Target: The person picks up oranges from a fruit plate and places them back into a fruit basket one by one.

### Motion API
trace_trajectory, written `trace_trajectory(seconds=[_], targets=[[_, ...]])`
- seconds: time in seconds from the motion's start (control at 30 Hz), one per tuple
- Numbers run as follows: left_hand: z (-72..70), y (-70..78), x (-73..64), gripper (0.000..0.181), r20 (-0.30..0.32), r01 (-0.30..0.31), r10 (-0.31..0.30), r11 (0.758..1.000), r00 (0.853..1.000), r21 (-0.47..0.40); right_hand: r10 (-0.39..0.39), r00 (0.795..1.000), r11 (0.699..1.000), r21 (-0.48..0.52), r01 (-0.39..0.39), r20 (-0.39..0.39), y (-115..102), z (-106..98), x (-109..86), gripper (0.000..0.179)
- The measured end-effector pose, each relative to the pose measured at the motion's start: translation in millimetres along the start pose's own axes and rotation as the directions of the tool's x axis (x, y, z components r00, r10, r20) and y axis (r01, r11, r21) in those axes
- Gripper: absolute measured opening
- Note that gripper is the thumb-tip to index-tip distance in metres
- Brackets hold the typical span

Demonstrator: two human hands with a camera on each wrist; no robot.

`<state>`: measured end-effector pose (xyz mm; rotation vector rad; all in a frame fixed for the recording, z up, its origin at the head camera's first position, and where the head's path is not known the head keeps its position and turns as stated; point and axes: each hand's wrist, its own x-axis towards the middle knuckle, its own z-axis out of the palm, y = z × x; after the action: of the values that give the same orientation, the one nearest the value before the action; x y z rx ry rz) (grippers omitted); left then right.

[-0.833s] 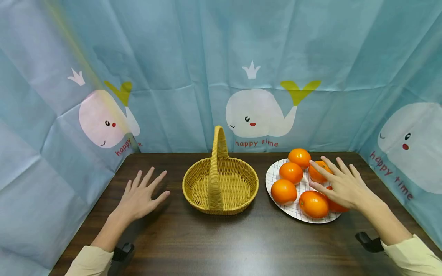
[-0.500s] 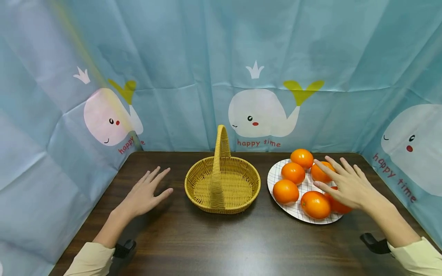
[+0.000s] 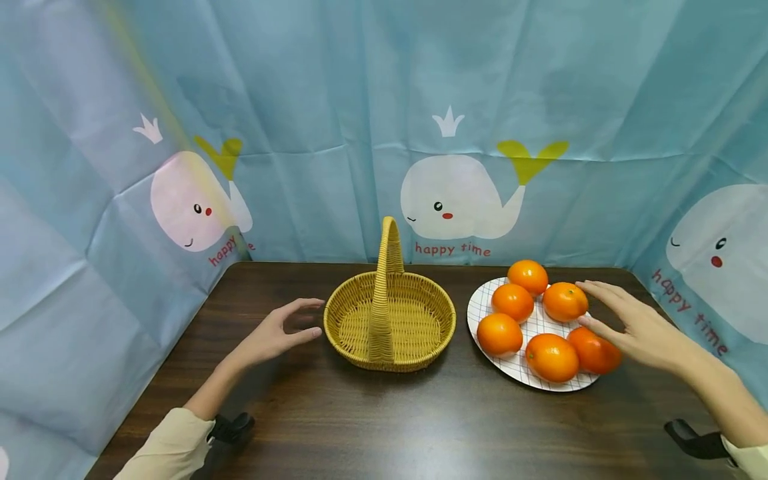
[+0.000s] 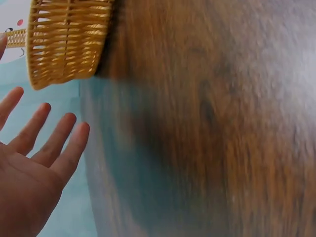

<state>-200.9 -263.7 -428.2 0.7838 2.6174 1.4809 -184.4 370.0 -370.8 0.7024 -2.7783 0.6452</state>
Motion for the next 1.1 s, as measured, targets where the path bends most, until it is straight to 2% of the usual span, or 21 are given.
trace_trajectory(seconds=[0.1, 0.2, 0.37, 0.57, 0.7, 0.93, 1.1], targets=[[2.6, -1.7, 1.9, 0.054, 0.024, 0.002, -0.001, 0.999, 1.0, -0.037, 0.005, 0.998, 1.0, -0.004, -0.006, -0.07, 3.9, -1.2, -7.2, 0.062], [6.4, -1.8, 2.5, 0.054, 0.026, 0.004, -0.003, 0.998, 1.0, -0.055, 0.02, 0.995, 1.0, -0.004, -0.02, -0.096, 10.5, -3.1, -12.3, 0.057], [12.7, -0.3, 6.1, 0.056, 0.012, 0.01, -0.01, 0.998, 1.0, -0.056, 0.071, 0.994, 0.996, 0.059, -0.066, -0.084, 23.8, -5.0, -19.8, 0.052], [17.5, -0.6, 12.0, 0.059, -0.01, 0.043, -0.044, 0.998, 0.999, -0.048, 0.096, 0.994, 0.986, 0.145, -0.086, -0.06, 37.9, -5.0, -22.3, 0.049], [17.7, -0.8, 12.5, 0.06, -0.011, 0.055, -0.055, 0.997, 0.998, -0.051, 0.054, 0.998, 0.979, 0.196, -0.047, -0.032, 44.0, -1.0, -25.3, 0.051], [17.6, -2.1, 13.8, 0.062, 0.008, 0.056, -0.056, 0.997, 0.998, -0.061, 0.002, 0.999, 0.957, 0.29, -0.015, 0.044, 50.6, 6.1, -34.4, 0.069], [16.6, -2.5, 13.0, 0.062, 0.009, 0.056, -0.055, 0.997, 0.998, -0.058, -0.093, 0.994, 0.932, 0.357, 0.069, 0.052, 54.5, 11.1, -33.3, 0.076]])
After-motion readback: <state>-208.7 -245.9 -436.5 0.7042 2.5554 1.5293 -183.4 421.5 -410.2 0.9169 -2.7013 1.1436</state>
